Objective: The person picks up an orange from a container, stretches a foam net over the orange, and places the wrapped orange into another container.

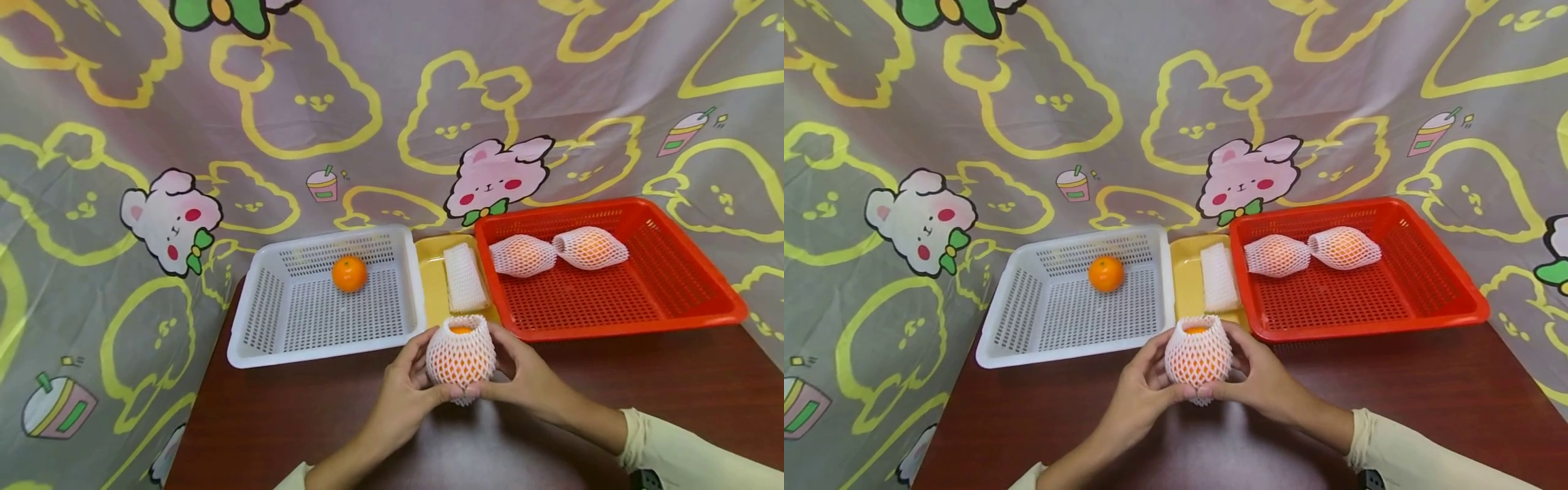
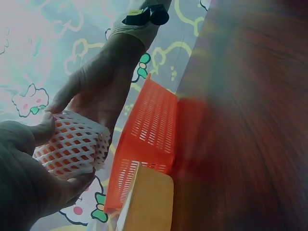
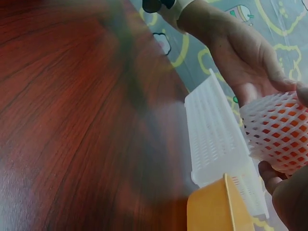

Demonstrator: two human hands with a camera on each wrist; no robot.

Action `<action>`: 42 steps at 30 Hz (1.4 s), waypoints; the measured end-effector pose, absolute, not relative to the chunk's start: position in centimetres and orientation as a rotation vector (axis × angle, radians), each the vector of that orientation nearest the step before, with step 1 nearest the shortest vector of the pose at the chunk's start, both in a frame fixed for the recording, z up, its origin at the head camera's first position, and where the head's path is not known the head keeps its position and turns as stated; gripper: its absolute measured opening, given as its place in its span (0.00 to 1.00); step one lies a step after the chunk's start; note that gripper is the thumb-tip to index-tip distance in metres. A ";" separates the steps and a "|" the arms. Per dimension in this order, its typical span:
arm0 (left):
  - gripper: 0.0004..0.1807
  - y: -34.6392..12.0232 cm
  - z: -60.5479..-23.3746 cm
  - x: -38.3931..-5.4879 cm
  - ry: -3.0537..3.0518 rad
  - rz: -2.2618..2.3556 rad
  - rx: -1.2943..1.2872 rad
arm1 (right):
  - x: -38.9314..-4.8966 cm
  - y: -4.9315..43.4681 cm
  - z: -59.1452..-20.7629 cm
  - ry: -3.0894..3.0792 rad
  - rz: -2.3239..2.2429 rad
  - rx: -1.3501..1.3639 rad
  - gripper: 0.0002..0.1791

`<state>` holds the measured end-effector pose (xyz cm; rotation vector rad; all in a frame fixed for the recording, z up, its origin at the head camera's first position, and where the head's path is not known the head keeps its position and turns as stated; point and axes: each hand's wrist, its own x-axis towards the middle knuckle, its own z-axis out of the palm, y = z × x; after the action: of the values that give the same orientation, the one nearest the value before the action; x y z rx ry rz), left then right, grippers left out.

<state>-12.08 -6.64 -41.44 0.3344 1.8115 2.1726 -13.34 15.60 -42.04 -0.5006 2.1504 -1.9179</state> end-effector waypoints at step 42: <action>0.23 4.2 -42.8 -19.7 2.973 -0.008 1.643 | -26.1 26.6 -41.7 3.043 -0.149 -0.928 0.37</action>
<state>-19.69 4.16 -42.76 1.6430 2.9728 -0.0077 -26.12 26.60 -41.72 -0.9281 3.0435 -0.1487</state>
